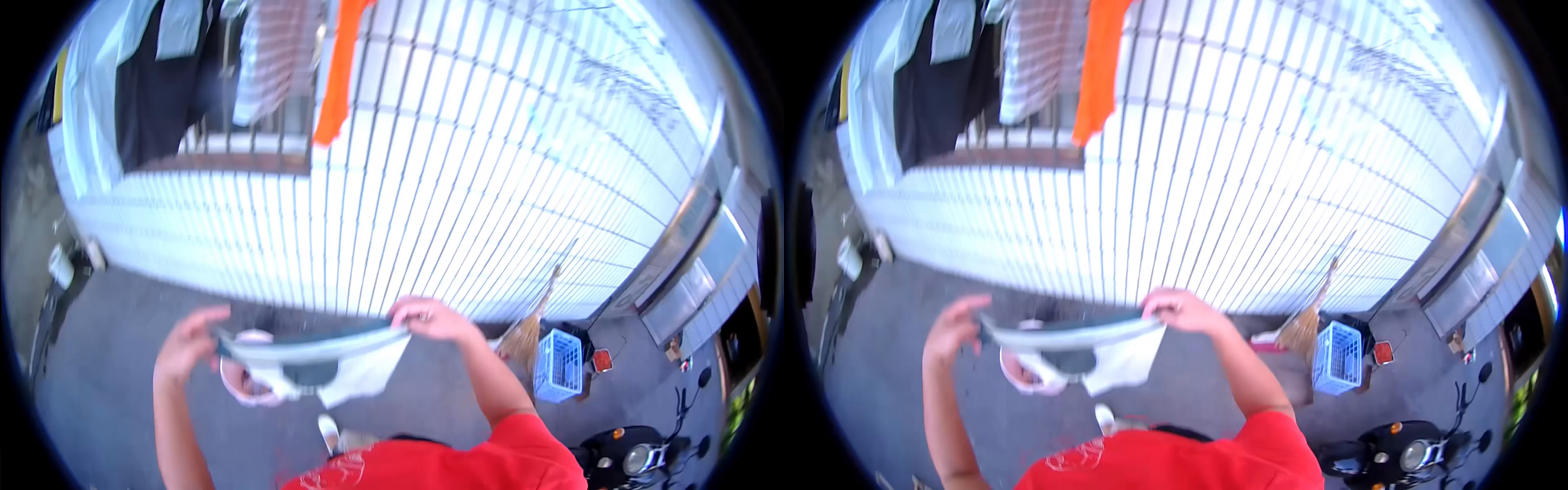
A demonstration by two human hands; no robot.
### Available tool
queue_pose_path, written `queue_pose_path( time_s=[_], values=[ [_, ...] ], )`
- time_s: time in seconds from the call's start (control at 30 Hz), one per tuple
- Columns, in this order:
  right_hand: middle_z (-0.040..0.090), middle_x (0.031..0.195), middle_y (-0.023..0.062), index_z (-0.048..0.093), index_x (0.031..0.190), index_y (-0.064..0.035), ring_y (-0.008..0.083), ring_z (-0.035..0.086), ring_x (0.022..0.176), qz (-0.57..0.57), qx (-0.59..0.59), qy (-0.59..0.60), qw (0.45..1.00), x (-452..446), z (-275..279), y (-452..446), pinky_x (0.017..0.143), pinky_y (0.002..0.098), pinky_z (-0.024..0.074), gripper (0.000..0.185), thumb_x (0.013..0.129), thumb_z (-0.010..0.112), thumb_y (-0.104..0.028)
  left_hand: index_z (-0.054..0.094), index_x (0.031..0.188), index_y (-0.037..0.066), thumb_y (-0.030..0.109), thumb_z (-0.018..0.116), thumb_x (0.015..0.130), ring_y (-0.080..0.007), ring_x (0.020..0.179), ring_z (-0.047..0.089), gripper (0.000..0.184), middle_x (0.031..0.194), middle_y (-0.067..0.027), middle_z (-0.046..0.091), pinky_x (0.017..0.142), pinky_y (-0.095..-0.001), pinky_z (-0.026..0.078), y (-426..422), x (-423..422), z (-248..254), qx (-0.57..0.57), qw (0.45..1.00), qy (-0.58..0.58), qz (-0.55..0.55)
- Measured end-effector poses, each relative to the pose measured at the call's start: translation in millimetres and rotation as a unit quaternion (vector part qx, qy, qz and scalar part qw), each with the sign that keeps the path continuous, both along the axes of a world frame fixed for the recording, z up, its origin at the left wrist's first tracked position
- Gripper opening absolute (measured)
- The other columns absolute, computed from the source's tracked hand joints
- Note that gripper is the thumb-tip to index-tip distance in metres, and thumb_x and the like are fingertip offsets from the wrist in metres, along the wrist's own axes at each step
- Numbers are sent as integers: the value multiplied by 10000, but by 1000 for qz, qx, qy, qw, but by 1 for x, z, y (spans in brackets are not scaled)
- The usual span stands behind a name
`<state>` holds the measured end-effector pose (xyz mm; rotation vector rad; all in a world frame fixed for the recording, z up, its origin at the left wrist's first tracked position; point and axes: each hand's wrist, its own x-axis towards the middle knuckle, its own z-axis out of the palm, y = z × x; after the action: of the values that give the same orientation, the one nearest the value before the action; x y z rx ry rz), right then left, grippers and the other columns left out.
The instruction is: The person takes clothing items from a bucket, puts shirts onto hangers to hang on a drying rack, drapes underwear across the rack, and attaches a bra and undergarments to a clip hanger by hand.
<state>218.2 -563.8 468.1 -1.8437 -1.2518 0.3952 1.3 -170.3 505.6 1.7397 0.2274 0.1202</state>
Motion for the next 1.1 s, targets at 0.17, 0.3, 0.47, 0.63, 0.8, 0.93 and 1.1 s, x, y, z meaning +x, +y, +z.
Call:
queue_pose_path(
  time_s=[0.17, 0.3, 0.47, 0.63, 0.8, 0.93, 1.1],
  values=[
    [599, 967, 90, 634, 964, -59, 246, 570, 916, 4, -89, -103, 991, -29, 40, -56, 810, 311, 447, 251, 773, 482, -4, 634, 1133, 25, -110, 469, 734, -156, 539, 608, 453, 714, -86, 638, 538, -260, 493, -31, -30, 47, 5, 989, 30, -143],
    [616, 928, 93, 642, 963, -66, 255, 576, 877, 22, -40, -227, 973, -31, 76, -98, 792, 340, 458, 241, 783, 483, -51, 662, 1020, -56, -126, 460, 705, -227, 570, 639, 380, 779, -170, 667, 548, -308, 538, -46, -24, 73, 30, 971, -37, -235],
    [626, 823, 85, 623, 866, -70, 270, 586, 771, 26, -120, -217, 968, -22, 112, -145, 720, 356, 458, 210, 800, 467, -195, 700, 995, 60, -32, 464, 740, -120, 615, 648, 359, 763, -74, 681, 623, -235, 521, -108, -4, 116, 226, 956, 17, -185],
    [587, 762, 106, 583, 767, 0, 253, 570, 757, 59, -119, -173, 976, 24, 130, -207, 688, 331, 437, 292, 900, 490, -243, 706, 948, 57, 19, 481, 728, -94, 600, 616, 317, 650, -43, 643, 590, -238, 494, -156, 35, 119, 402, 893, -9, -201],
    [604, 928, 120, 602, 746, -43, 258, 577, 929, 41, 223, -57, 972, 89, 140, -272, 845, 343, 445, 184, 826, 631, -206, 700, 991, 50, -53, 439, 740, -120, 664, 624, 376, 812, -77, 662, 621, -238, 507, -223, 82, 141, 219, 911, -162, -309],
    [584, 985, 138, 608, 779, -51, 280, 575, 1007, 216, 453, 58, 863, 130, 169, -297, 941, 412, 391, 156, 841, 592, -193, 677, 1039, 53, -38, 429, 768, -126, 705, 629, 379, 825, -75, 652, 675, -242, 505, -269, 124, 163, 275, 895, -162, -312],
    [556, 806, 44, 558, 786, -87, 222, 589, 894, 341, 503, 75, 791, 151, 217, -289, 879, 391, 397, 163, 870, 531, -224, 663, 915, 18, 60, 477, 786, -124, 664, 621, 230, 721, -57, 634, 642, -252, 495, -300, 162, 174, 383, 894, -110, -204]
  ],
)
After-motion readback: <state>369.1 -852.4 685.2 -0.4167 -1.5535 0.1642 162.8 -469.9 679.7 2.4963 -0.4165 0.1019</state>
